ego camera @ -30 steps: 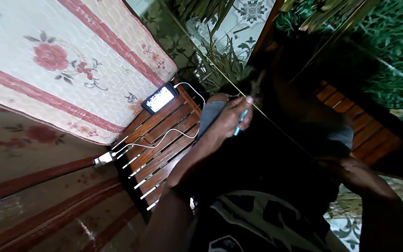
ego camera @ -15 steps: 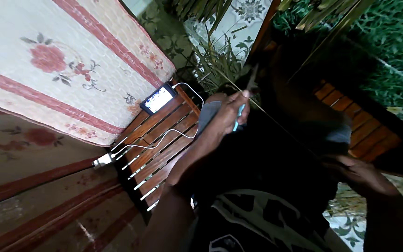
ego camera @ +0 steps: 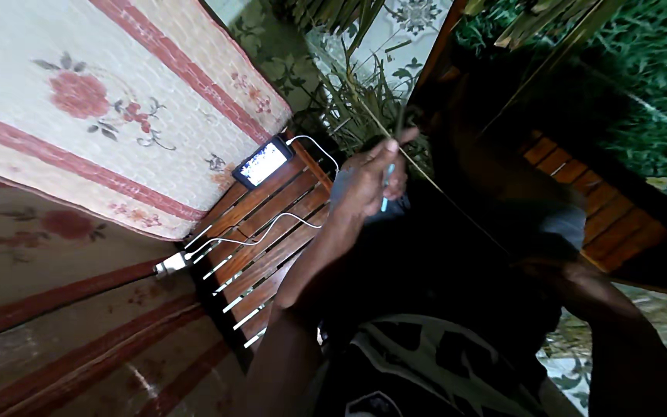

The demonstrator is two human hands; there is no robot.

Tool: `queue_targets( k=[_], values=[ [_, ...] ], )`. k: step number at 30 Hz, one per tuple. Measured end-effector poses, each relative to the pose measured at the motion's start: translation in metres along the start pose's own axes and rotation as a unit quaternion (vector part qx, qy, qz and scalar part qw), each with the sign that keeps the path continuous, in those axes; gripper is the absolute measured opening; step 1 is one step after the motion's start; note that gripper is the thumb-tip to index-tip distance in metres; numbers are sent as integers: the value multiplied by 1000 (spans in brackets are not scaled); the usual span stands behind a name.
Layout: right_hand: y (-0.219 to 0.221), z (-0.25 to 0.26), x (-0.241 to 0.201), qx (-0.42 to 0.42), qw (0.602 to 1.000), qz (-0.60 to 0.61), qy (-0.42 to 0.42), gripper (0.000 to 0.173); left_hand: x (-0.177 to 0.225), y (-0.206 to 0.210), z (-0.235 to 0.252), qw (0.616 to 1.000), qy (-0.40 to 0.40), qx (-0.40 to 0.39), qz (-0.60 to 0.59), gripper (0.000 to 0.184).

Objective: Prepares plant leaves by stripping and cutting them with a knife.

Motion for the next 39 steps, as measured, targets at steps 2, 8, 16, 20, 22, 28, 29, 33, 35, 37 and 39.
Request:
queue_targets(
  k=[2, 8, 16, 20, 22, 28, 29, 33, 35, 37, 39],
  values=[
    [11, 2, -18, -7, 1000, 5, 3, 27, -40, 27, -6, 995, -72, -48, 58, 26],
    [19, 10, -28, -38, 999, -34, 0, 28, -62, 66, -19, 970, -131, -119, 166, 22],
    [10, 1, -13, -19, 999, -37, 14, 25, -33, 23, -3, 997, -44, -52, 29, 27],
    [20, 5, -19, -28, 1000, 4, 8, 25, -73, 68, -20, 969, -135, -125, 163, 22],
    [16, 3, -19, -14, 1000, -5, 13, 26, -72, 70, -20, 966, -137, -129, 175, 23],
    [19, 2, -37, 11, 999, 22, -36, 26, -69, 83, -22, 958, -112, -166, 204, 23],
    [21, 4, -40, 6, 999, 18, -38, 27, -71, 88, -24, 953, -109, -181, 218, 23],
    [25, 10, -40, 4, 1000, -6, -27, 27, -78, 96, -30, 940, -93, -210, 253, 25],
    [23, 11, -35, 4, 1000, -6, -18, 25, -84, 94, -31, 940, -96, -213, 249, 24],
    [22, 11, -29, 0, 1000, 6, -23, 23, -89, 93, -32, 940, -98, -216, 246, 24],
    [22, 11, -24, -7, 1000, 13, -27, 24, -90, 95, -31, 938, -95, -220, 249, 24]
  ],
)
Point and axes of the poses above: each hand's wrist, its own z-axis towards the middle knuckle, its own y-axis out of the palm, x = y × z, the point moved 9 cm from there along z, towards the middle knuckle, and after that the axes turned 13 degrees about z, right-handed, at the moved point
